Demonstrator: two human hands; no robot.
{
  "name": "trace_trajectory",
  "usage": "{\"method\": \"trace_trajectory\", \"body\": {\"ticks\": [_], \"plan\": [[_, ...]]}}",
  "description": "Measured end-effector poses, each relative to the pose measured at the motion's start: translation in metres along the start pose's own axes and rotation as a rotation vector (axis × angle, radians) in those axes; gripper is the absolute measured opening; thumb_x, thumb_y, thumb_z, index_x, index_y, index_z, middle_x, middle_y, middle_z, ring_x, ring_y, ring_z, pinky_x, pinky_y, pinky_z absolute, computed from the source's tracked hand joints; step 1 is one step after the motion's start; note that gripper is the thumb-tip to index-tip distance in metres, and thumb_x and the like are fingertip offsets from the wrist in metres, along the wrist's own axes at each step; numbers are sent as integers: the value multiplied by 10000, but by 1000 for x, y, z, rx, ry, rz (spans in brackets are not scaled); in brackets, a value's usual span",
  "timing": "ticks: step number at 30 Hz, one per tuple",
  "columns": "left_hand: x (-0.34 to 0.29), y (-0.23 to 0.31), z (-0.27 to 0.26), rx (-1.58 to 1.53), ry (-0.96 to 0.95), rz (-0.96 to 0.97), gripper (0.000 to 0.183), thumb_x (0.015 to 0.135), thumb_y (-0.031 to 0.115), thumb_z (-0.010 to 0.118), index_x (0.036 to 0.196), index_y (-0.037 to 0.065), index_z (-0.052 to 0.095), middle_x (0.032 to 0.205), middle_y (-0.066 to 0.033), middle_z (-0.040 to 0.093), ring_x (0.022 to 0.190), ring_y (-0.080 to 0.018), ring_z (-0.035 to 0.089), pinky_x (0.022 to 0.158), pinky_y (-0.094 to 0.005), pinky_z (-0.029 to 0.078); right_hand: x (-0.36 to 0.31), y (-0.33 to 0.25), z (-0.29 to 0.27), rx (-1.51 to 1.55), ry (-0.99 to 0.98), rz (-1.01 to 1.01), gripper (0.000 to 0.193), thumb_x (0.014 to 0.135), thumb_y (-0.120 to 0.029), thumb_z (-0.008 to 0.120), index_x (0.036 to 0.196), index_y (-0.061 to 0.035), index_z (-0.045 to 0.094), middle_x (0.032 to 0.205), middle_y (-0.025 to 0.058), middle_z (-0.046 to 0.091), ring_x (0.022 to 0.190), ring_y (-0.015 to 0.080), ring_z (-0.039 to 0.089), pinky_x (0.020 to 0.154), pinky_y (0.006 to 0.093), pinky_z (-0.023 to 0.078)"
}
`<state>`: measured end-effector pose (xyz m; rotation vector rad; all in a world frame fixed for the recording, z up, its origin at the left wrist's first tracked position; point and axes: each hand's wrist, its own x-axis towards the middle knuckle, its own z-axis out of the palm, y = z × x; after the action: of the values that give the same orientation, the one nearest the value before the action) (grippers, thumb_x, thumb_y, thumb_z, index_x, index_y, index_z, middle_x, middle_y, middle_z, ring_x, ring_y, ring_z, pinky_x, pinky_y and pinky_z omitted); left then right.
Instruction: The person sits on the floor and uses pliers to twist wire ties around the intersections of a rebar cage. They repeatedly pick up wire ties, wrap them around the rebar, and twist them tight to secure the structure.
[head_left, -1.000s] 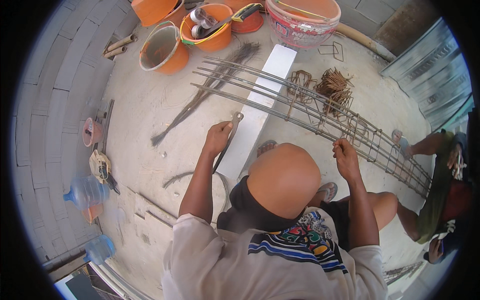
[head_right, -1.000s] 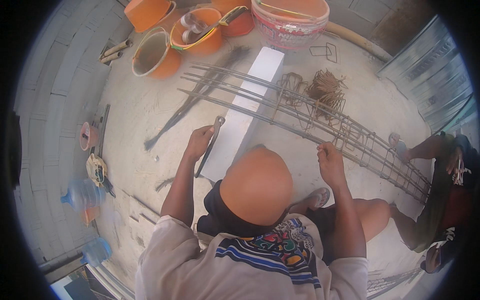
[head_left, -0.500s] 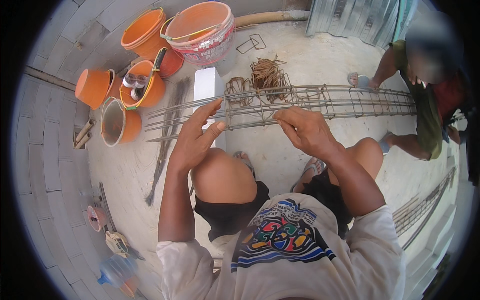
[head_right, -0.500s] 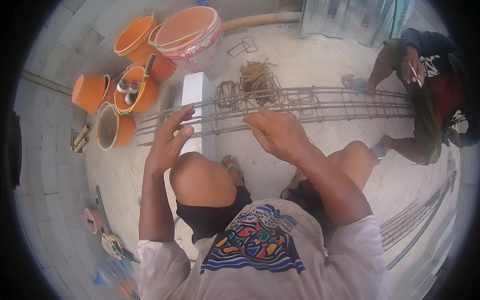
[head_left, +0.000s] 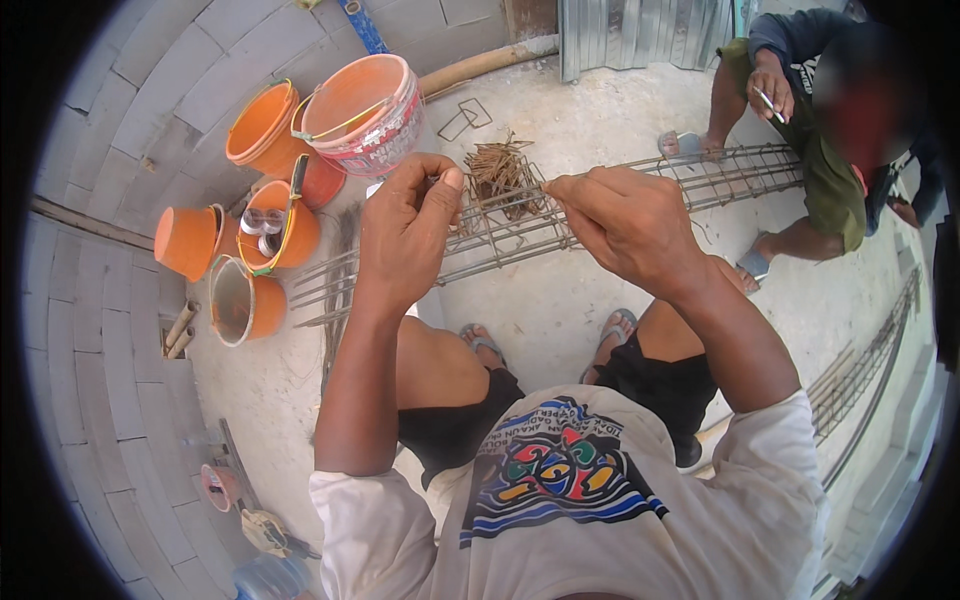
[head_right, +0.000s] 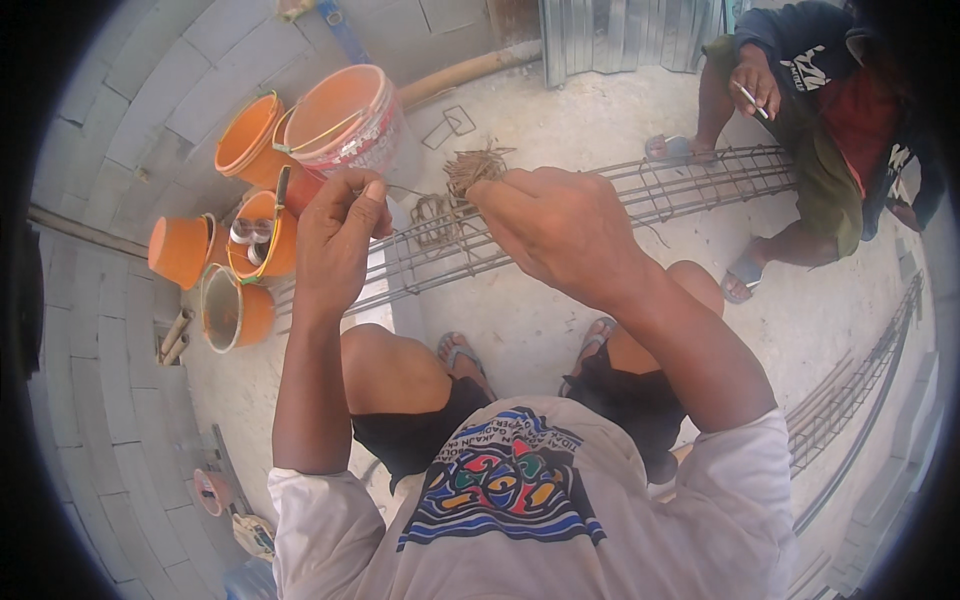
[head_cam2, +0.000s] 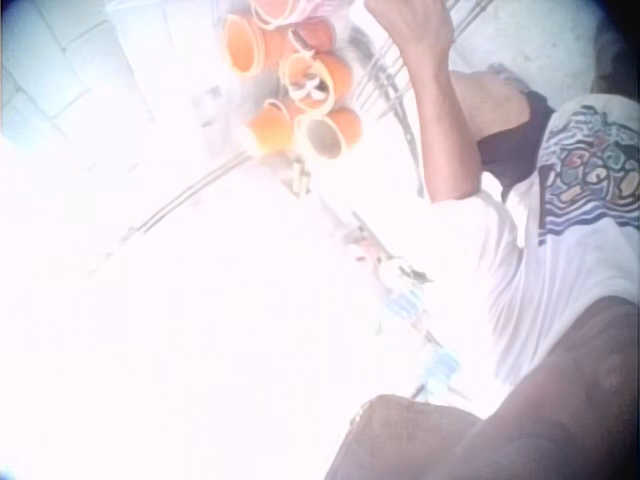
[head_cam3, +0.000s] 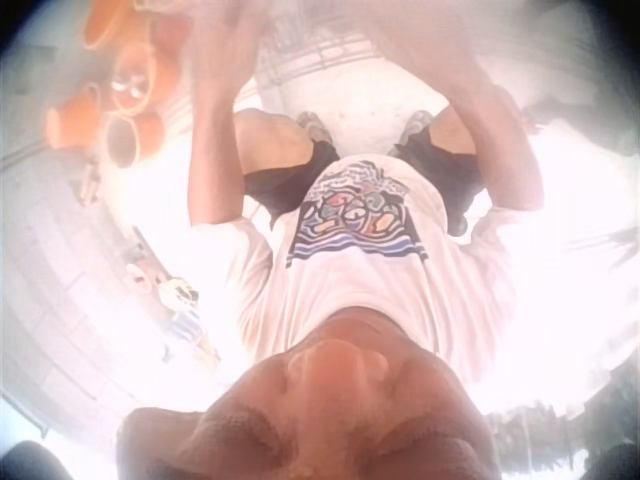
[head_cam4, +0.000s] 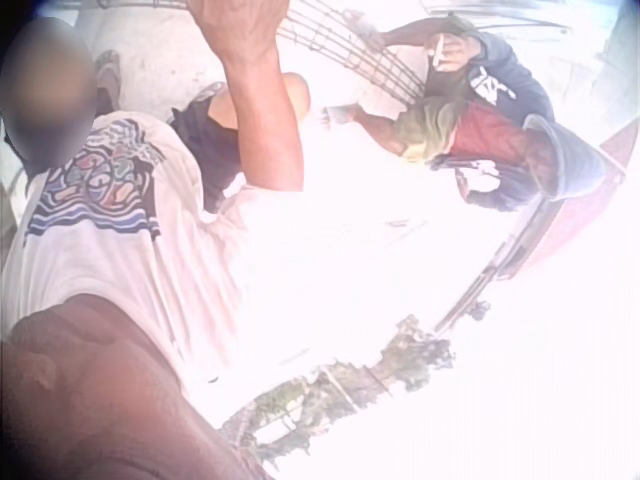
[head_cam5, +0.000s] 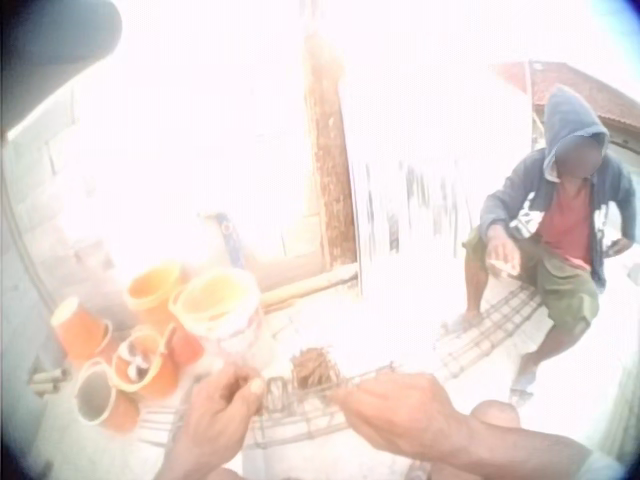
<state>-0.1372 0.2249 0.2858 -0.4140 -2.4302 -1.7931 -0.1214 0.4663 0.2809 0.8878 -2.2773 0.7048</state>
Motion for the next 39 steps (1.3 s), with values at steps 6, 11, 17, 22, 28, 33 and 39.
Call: {"method": "trace_trajectory", "body": {"ticks": [6,11,17,22,28,33,39], "plan": [[-9,10,-10,-75,-15,-9,221,1000,230,589,1002,11,625,778,-24,580,725,-119,576,685,-266,469,-6,-11,-3,175,-3,84,167,858,-79,680,1025,-72,690,786,98,667,677,292,661,586,366,522],[-20,5,-24,-185,-97,-27,211,997,212,588,982,6,630,756,-21,584,703,-98,553,660,-263,454,-9,-15,-7,435,-163,260,205,916,-77,641,1114,-49,687,836,125,684,680,252,630,633,338,509],[-15,1,-20,-73,-87,-47,224,991,236,602,979,14,629,747,-10,584,719,-94,558,681,-259,454,3,-34,10,505,-170,381,202,952,-61,608,1132,-13,686,742,75,628,620,114,505,589,285,438],[14,-10,-33,1,-208,-83,249,977,271,633,1000,23,628,750,-4,589,741,-97,559,708,-256,460,7,-31,31,548,-131,432,237,970,-79,587,1180,-14,676,706,48,586,614,81,463,568,279,411],[52,-70,-31,47,-365,-129,458,935,350,675,1247,32,571,917,-76,641,865,-172,603,782,-312,491,-14,-1,79,469,-204,825,271,961,-104,555,1181,-12,684,770,83,656,662,102,522,617,281,437],[73,-170,-52,518,-375,-282,587,881,353,704,1343,23,557,987,-148,663,995,-288,648,898,-367,500,-75,60,168,352,-418,998,343,907,-123,512,1166,30,676,901,206,707,814,346,676,790,413,520],[84,-275,-31,505,-333,-477,478,928,366,623,1240,3,640,1149,-215,677,1080,-324,640,950,-405,478,-90,106,260,102,-610,852,281,858,-94,513,1009,62,691,1012,278,692,960,438,673,887,479,528]]}}
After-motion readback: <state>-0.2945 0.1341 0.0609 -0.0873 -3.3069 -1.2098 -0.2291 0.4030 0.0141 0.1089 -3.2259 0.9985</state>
